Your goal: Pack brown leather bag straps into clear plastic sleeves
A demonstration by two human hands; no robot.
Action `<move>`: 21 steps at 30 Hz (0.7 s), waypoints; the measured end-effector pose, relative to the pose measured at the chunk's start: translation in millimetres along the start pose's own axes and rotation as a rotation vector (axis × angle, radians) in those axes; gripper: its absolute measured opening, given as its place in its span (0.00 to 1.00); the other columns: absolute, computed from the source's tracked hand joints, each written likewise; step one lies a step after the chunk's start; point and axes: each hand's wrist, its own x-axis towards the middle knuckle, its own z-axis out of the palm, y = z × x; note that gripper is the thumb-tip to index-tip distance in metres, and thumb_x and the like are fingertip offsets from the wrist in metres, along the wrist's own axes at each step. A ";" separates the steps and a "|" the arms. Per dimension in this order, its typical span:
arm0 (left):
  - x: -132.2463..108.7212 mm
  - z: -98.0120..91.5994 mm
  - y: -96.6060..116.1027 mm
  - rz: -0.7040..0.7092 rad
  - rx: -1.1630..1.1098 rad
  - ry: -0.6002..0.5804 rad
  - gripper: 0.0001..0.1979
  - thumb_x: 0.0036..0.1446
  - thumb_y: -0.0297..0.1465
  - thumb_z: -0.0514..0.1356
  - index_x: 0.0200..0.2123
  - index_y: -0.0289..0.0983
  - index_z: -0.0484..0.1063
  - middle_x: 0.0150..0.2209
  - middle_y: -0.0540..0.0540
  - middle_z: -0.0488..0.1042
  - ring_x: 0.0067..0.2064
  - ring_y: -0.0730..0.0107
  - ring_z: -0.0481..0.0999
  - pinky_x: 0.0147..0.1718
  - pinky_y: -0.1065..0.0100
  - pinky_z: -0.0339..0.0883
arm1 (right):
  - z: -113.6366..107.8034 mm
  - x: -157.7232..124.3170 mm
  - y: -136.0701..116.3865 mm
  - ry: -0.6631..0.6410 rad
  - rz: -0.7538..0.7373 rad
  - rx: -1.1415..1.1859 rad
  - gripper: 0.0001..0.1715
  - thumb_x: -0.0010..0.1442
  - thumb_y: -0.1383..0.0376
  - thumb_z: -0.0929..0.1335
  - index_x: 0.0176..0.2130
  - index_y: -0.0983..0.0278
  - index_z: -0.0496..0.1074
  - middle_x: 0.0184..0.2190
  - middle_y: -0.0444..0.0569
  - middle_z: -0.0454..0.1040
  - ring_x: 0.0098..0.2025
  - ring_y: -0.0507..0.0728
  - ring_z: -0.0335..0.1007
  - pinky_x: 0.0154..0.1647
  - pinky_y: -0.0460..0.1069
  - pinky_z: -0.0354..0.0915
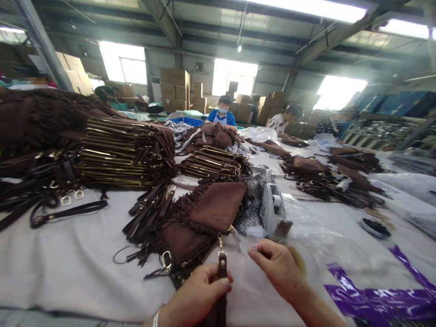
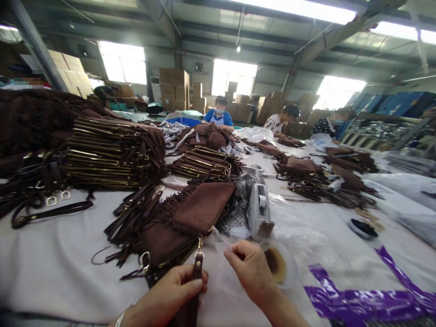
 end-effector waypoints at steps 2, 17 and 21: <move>-6.4 -5.9 9.0 -0.005 -0.111 -0.055 0.13 0.47 0.32 0.69 0.38 0.33 0.77 0.32 0.48 0.75 0.33 0.74 0.72 0.33 0.74 0.65 | 2.5 -9.3 2.0 -0.035 -0.021 -0.054 0.20 0.56 0.54 0.67 0.20 0.63 0.67 0.22 0.43 0.66 0.28 0.54 0.63 0.31 0.48 0.57; 38.7 -1.0 42.0 0.385 -0.460 0.343 0.20 0.41 0.32 0.74 0.40 0.34 0.77 0.37 0.44 0.78 0.37 0.67 0.77 0.41 0.63 0.74 | 9.0 -33.0 -1.1 -0.179 0.061 0.031 0.15 0.54 0.59 0.68 0.21 0.64 0.67 0.22 0.43 0.68 0.28 0.53 0.64 0.31 0.47 0.57; 39.9 -1.7 40.3 0.392 -0.446 0.335 0.20 0.43 0.33 0.73 0.41 0.33 0.77 0.37 0.44 0.78 0.38 0.65 0.78 0.42 0.63 0.74 | 12.1 -30.9 -1.3 -0.198 0.068 0.028 0.15 0.54 0.59 0.67 0.21 0.64 0.66 0.21 0.43 0.67 0.28 0.53 0.63 0.30 0.47 0.57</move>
